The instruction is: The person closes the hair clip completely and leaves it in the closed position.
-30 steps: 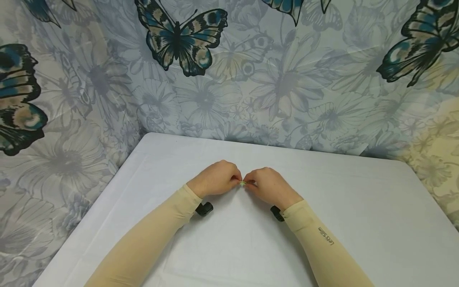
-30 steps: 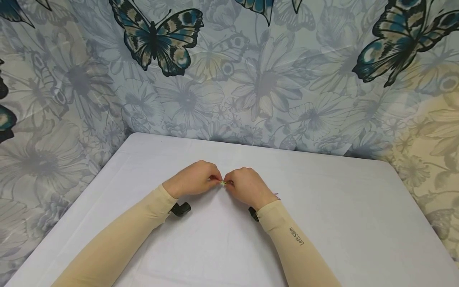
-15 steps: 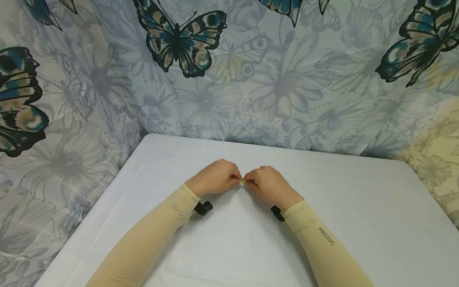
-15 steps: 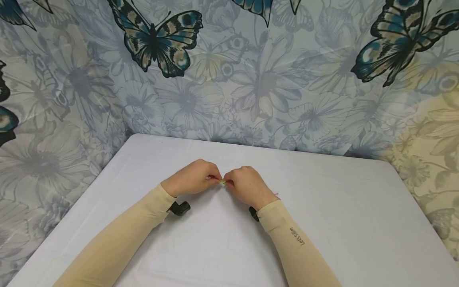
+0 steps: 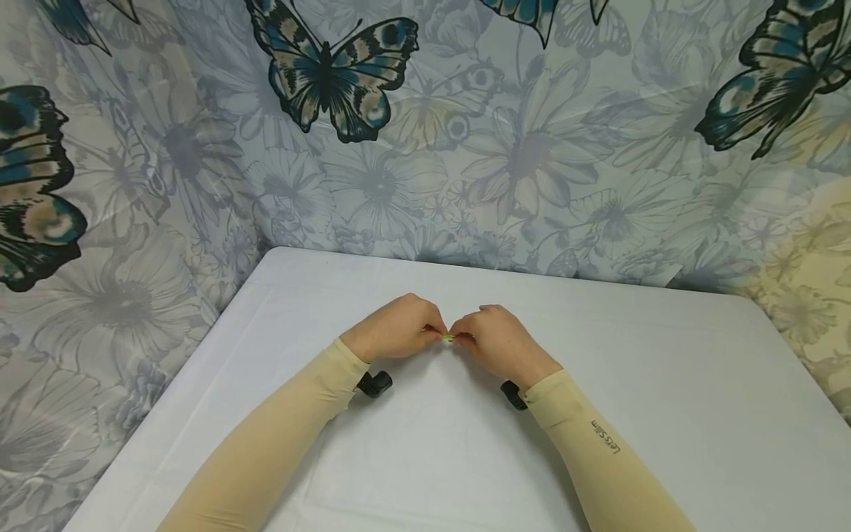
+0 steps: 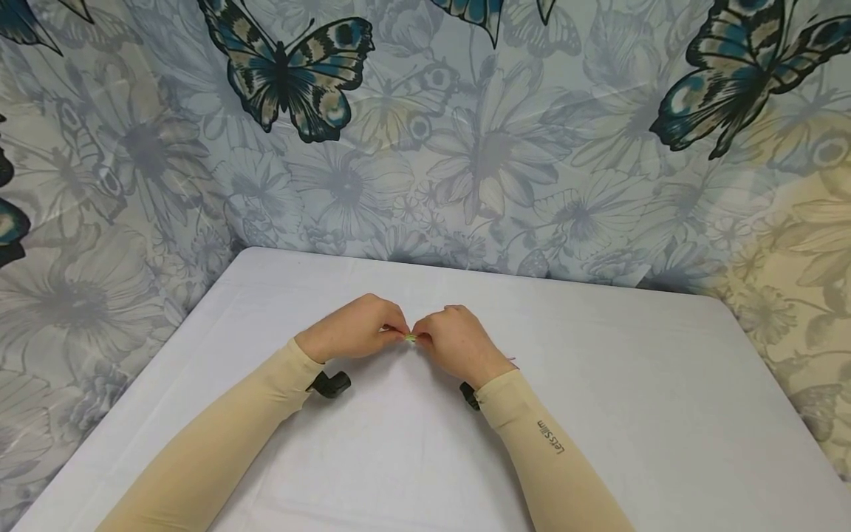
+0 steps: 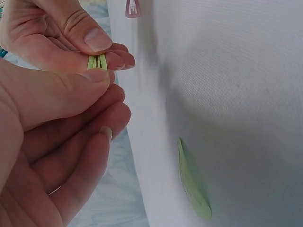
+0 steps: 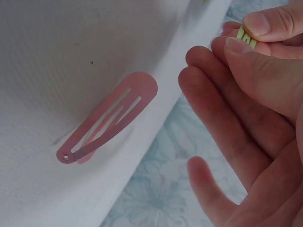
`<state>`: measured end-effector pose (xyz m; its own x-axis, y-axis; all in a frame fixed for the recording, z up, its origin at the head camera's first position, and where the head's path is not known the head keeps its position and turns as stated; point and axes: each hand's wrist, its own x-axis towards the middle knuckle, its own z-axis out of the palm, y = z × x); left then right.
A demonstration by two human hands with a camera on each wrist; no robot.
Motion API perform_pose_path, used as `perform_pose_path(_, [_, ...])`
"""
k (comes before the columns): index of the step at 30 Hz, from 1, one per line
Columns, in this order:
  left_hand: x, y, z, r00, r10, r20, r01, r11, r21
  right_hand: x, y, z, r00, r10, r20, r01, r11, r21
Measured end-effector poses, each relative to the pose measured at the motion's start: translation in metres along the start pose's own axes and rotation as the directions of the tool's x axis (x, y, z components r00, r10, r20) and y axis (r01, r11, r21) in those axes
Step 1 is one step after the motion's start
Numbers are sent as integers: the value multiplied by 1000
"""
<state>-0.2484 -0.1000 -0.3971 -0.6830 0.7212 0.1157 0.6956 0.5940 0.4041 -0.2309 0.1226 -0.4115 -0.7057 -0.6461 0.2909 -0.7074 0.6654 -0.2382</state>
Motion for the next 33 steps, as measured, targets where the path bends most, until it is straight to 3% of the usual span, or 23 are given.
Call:
perform_pose_path(15, [-1,-3,1,995,95,-15,-96,995,-19,1,1,1,999,-34,24,33,999,43])
perform_pose_path(23, [-1,-2,0,996,89,-7,-89,995,-33,-1,2,-2,997,-11,70,6,997,76])
perform_pose_path(33, [-1,-2,-2,995,98,5,-98,995,-35,-2,4,-2,997,-33,68,27,996,88])
